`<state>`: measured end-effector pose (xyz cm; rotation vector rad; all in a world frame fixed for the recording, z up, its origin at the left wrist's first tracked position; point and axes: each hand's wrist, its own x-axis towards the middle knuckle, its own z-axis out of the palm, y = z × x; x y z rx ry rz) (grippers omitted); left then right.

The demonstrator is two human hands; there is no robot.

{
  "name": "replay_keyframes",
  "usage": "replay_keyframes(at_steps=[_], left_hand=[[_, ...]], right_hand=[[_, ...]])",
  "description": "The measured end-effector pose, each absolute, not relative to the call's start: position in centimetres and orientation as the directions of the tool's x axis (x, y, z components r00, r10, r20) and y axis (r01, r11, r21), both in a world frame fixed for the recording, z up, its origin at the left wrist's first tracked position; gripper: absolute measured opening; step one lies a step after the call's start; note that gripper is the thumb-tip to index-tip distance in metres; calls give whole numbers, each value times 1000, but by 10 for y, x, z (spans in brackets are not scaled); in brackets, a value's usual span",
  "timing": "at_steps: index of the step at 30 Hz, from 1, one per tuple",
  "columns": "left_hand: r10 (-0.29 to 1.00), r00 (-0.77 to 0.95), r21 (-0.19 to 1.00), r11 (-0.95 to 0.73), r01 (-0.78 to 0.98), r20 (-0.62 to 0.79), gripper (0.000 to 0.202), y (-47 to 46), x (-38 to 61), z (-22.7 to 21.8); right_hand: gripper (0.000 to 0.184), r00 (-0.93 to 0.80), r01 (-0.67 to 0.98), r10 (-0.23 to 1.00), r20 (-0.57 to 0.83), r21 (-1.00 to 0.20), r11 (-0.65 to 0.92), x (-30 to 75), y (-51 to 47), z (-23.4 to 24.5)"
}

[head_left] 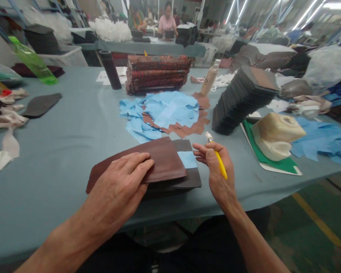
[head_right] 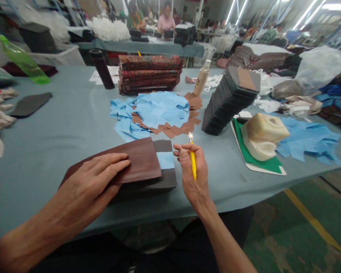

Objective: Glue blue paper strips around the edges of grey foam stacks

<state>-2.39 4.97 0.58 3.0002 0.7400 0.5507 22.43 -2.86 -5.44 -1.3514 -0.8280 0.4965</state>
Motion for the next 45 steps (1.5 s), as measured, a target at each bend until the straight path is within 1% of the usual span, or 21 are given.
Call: replay_keyframes(at_steps=[2,3,5,7,9,11,13,14,15,18,20,22,25,26,28,30,31,34,36,39,45], left_hand=[[471,828,121,-881,457,304,36,51,-27,6],[481,828,135,-876,462,289,39,52,-28,6],[502,823,157,-865,477,267,52,54,-31,6],[516,822,185,-856,483,241,71,58,-32,7],[544,813,237,-835,497,210,89,66,-32,8],[597,782,293,-790,538,175,104,79,-30,8],[654,742,327,-740,588,145,113,94,-27,8],[669,733,338,-722,603,123,112,101,-26,7],[677,730,350,-709,613,93,106,107,-24,7],[693,721,376,-663,647,-18,80,115,-21,7],[707,703,376,-634,676,-71,71,114,-20,10],[711,699,367,-630,684,-80,66,112,-19,13],[693,719,338,-664,667,-57,68,109,-17,18],[679,733,323,-683,655,-48,76,108,-17,19],[631,775,296,-735,610,-28,99,107,-19,20],[559,828,281,-790,545,-32,124,106,-24,19],[527,849,275,-811,516,-38,132,106,-27,17],[490,870,238,-840,488,-52,143,103,-35,10],[511,858,202,-836,510,-48,142,101,-36,7],[528,848,177,-831,527,-48,136,99,-34,5],[500,866,204,-845,494,-26,132,100,-33,4]], right_hand=[[46,619,123,758,207,-978,167,221,-32,-59],[46,618,116,761,198,-980,161,220,-34,-61],[45,624,108,758,190,-982,156,218,-38,-64],[44,633,126,743,219,-975,180,217,-41,-66],[42,642,186,705,302,-953,239,217,-44,-68],[40,635,270,652,415,-910,315,215,-45,-69],[42,610,344,598,520,-854,390,213,-45,-69],[43,593,373,573,566,-824,427,211,-45,-69],[45,571,398,553,607,-794,460,209,-44,-68],[50,505,447,522,687,-726,523,204,-43,-69],[53,475,444,541,694,-720,534,202,-41,-70],[55,449,428,569,689,-725,540,201,-40,-72],[60,395,435,575,716,-697,569,201,-37,-76],[61,380,446,571,727,-685,576,201,-36,-77],[61,367,470,568,736,-674,570,201,-34,-79],[60,376,475,582,721,-689,547,199,-33,-81],[60,387,466,591,707,-704,537,198,-32,-82],[59,433,396,619,655,-755,523,196,-30,-85],[58,466,352,636,615,-788,505,195,-30,-87],[58,492,328,663,565,-825,460,195,-29,-89],[60,495,330,681,540,-841,428,195,-29,-91]])
